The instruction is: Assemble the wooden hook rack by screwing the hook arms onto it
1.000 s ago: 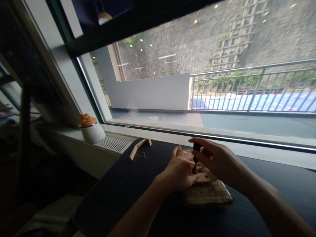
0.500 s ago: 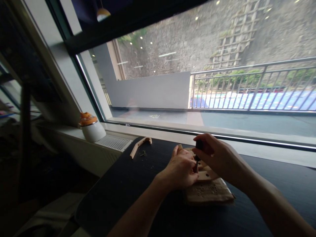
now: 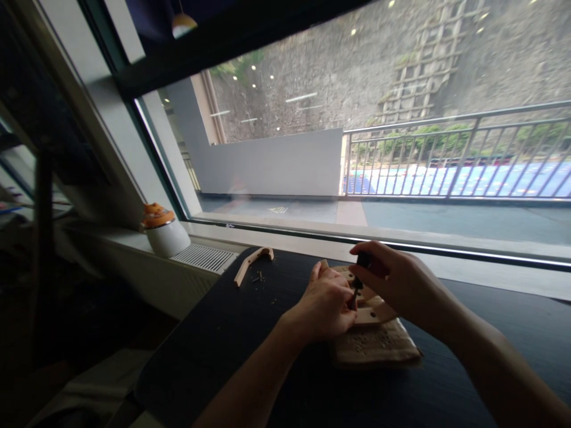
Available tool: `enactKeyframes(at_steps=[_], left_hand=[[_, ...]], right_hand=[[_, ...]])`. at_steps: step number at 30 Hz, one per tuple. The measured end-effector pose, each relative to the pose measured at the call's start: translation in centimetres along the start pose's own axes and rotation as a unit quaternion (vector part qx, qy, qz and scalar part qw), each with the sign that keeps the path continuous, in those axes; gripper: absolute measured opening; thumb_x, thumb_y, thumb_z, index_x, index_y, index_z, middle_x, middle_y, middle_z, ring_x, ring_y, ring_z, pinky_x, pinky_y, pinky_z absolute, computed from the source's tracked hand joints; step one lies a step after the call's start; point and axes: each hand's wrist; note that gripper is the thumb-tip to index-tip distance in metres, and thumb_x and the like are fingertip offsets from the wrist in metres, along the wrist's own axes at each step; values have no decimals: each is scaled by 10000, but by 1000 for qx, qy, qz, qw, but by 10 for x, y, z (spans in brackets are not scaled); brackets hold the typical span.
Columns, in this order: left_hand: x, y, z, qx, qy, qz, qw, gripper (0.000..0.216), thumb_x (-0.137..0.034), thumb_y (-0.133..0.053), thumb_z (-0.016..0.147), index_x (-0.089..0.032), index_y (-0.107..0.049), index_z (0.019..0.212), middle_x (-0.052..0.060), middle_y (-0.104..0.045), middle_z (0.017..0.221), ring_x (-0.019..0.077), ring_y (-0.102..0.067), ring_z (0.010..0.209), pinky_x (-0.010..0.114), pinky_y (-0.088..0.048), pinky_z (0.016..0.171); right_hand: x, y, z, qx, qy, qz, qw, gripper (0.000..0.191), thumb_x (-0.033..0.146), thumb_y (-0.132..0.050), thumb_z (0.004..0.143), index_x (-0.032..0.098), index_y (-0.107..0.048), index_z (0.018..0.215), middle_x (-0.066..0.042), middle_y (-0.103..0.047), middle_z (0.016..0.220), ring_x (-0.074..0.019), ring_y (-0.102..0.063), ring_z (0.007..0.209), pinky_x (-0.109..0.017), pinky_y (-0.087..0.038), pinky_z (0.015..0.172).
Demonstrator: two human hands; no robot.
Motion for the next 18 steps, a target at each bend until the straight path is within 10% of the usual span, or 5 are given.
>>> enactKeyframes(at_steps=[14, 18], left_hand=[[-3, 2, 1, 3, -7, 34, 999, 120, -244, -591, 749, -174, -614, 654, 39, -600, 874, 239, -511, 987, 522, -217, 1052], [-7, 4, -14, -33, 5, 24, 999, 342, -257, -644, 707, -184, -588, 1036, 86, -544, 1156, 265, -459, 1141, 468, -284, 1054]], right_hand=[[1, -1, -3, 18, 22, 52, 998, 319, 324, -484, 861, 227, -616, 1135, -5, -670, 713, -119, -566, 542, -226, -425, 510], [-2, -2, -1, 3, 35, 37, 999, 334, 328, -469, 862, 203, -607, 1139, 2, -655, 659, -122, -544, 502, -233, -404, 493]])
Point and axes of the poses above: each hand's wrist, its own z-axis towards the middle knuckle, its own y-axis out of the back of the hand, x = y × z
